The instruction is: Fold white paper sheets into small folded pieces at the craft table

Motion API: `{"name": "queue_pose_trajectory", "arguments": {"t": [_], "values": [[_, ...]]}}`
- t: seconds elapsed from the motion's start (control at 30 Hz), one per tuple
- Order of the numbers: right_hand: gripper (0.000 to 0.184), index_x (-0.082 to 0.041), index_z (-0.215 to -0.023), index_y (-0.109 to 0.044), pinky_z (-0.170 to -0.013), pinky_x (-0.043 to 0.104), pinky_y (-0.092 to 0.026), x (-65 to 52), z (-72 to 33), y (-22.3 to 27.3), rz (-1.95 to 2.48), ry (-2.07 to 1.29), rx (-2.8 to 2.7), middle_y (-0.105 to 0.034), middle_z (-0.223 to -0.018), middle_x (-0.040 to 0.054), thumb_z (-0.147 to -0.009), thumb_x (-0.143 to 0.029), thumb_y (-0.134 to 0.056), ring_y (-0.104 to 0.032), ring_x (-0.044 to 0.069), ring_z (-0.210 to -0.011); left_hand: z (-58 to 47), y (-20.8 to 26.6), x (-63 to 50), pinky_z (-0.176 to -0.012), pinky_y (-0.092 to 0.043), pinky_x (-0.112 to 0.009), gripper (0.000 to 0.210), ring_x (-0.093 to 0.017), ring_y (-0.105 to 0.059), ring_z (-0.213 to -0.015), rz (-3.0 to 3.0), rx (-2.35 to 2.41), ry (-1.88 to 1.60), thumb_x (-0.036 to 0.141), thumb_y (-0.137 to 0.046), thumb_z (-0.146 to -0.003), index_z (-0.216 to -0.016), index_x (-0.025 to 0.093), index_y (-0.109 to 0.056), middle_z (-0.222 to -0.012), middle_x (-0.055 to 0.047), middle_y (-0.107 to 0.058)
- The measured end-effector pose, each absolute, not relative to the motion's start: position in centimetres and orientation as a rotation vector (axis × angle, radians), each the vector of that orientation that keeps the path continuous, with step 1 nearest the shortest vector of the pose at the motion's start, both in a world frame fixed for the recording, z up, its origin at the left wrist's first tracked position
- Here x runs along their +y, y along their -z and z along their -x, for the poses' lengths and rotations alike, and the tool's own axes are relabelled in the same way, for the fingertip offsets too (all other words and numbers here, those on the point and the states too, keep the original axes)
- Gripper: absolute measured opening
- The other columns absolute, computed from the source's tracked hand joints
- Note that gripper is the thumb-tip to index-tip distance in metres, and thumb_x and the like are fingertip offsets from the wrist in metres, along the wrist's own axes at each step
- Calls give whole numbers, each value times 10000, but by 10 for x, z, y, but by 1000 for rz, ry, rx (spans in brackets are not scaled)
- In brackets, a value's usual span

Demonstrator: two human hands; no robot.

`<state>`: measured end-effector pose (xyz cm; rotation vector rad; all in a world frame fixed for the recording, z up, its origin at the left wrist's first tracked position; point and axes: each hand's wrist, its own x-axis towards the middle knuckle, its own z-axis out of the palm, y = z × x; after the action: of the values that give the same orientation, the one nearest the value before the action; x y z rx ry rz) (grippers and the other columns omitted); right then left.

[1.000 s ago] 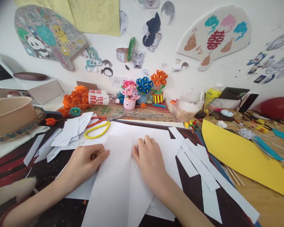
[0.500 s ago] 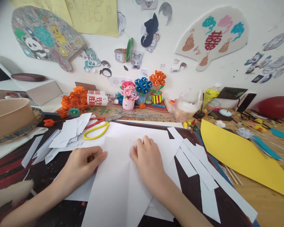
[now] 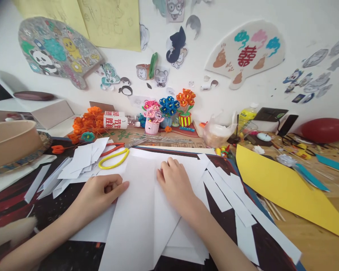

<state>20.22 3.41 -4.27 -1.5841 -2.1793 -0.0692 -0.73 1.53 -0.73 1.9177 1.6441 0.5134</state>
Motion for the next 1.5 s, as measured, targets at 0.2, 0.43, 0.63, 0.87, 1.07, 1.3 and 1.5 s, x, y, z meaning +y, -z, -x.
{"name": "queue_pose_trajectory", "arguments": {"t": [0.2,0.43,0.63,0.87,1.07,1.3,1.5], "values": [[225,-209,-656,-374,-588,310,-352,16,-197,43,1679,105,-2187,-490,-706,22,-858,-160,-459,-464,178,-648,8,10,15,-524,-267,-247,368,-113,-374,-471,-1956,1656,-526,417,-467,-788,-511,189,-387,-462,49,-416],[195,-203,-687,-382,-599,309,-345,18,-198,46,1709,81,-2206,-483,-744,30,-871,-179,-442,-457,182,-665,8,7,12,-518,-265,-250,365,-117,-355,-482,-1890,1636,-535,411,-469,-785,-506,192,-386,-464,47,-381],[203,-201,-669,-373,-596,301,-324,17,-199,46,1699,85,-2209,-484,-716,19,-858,-181,-446,-444,171,-645,11,6,14,-519,-279,-246,390,-117,-378,-490,-1838,1567,-544,440,-449,-806,-511,189,-405,-471,41,-425],[220,-187,-626,-401,-572,267,-285,29,-198,44,1707,193,-2131,-503,-627,-6,-835,-165,-466,-437,141,-594,14,11,16,-497,-206,-253,475,-105,-298,-472,-1964,1531,-457,518,-428,-809,-489,187,-314,-458,51,-320],[367,-166,-514,-392,-489,263,-144,20,-199,42,1792,205,-2078,-445,-450,-38,-866,-243,-465,-306,94,-436,12,12,16,-521,-223,-258,441,-112,-329,-481,-1927,1596,-488,477,-393,-821,-495,188,-322,-456,42,-355],[281,-178,-586,-480,-494,252,-149,13,-196,41,1880,15,-2167,-543,-548,-37,-862,-229,-483,-363,95,-489,12,10,16,-526,-223,-264,427,-110,-331,-469,-1957,1611,-457,444,-405,-816,-484,187,-325,-440,41,-368],[286,-176,-590,-506,-494,261,-141,13,-194,38,1938,5,-2160,-570,-570,-24,-866,-245,-479,-391,98,-497,12,9,14,-512,-232,-262,428,-109,-339,-452,-1936,1598,-464,428,-424,-808,-468,189,-320,-415,39,-386]]}}
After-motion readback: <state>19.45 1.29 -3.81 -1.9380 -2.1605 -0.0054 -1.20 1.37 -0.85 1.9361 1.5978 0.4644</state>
